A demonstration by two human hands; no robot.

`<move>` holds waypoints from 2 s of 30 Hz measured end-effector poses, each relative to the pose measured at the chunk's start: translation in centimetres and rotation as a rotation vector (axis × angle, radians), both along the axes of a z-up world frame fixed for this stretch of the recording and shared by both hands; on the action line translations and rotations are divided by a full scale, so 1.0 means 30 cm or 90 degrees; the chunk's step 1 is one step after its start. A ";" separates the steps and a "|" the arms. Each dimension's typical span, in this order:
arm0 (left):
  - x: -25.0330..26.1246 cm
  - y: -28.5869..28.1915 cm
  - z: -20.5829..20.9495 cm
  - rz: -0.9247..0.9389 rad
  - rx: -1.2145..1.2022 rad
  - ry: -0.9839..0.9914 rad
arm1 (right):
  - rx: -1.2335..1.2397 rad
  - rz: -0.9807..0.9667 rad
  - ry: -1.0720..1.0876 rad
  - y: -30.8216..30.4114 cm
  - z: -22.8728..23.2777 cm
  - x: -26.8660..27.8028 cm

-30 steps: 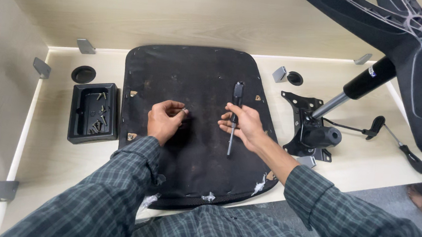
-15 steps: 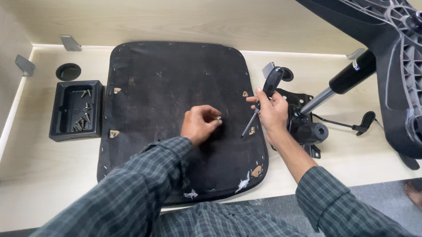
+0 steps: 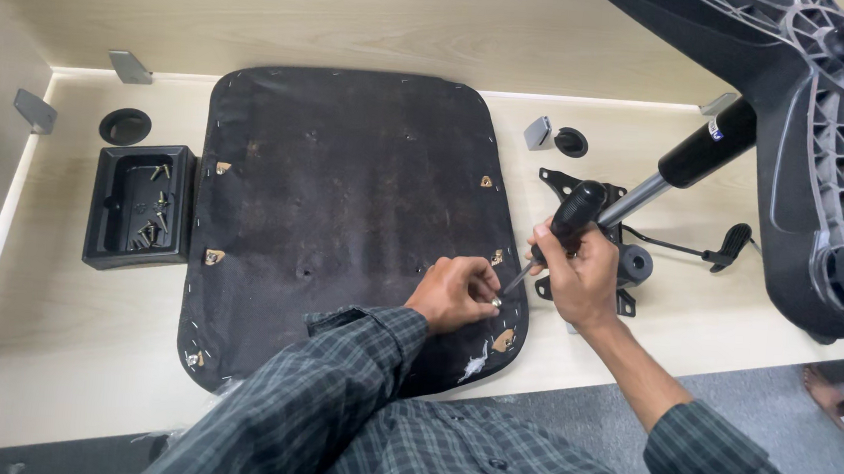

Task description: The person uses a screwdriver to fasten screws into the underside of an office chair seat. They repeatedly pick screws from a tray and tighten them into pre-drilled holes on the seat base.

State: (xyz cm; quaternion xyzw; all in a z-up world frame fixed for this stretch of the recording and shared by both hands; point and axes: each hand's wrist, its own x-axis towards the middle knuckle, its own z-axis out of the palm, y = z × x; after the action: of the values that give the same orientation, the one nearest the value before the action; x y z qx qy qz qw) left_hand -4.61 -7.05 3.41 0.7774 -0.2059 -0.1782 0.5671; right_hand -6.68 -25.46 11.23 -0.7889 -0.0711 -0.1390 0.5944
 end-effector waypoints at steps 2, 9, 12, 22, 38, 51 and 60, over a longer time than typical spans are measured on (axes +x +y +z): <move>-0.011 -0.010 0.000 -0.050 0.009 -0.006 | -0.014 0.029 0.015 -0.023 0.004 -0.032; -0.041 -0.041 -0.015 -0.113 0.077 -0.042 | -0.107 0.150 -0.022 -0.051 0.012 -0.072; -0.051 -0.045 -0.027 -0.104 0.072 -0.073 | -0.104 0.174 -0.009 -0.052 0.011 -0.070; -0.083 -0.049 -0.037 -0.066 0.095 -0.066 | -0.077 0.228 0.015 -0.061 -0.014 -0.066; -0.209 -0.116 -0.004 0.066 0.092 -0.117 | 0.018 0.341 0.005 -0.186 -0.037 -0.084; -0.243 -0.131 -0.002 0.091 0.158 -0.111 | 0.006 0.380 -0.036 -0.208 -0.039 -0.117; -0.270 -0.137 0.004 0.110 0.158 -0.111 | -0.046 0.379 -0.043 -0.192 -0.049 -0.136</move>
State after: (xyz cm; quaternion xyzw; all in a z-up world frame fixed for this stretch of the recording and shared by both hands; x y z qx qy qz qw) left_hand -12.72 -11.15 3.53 0.8690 -0.1629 -0.0843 0.4596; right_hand -10.76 -31.21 9.75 -0.7487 -0.3241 0.0177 0.5780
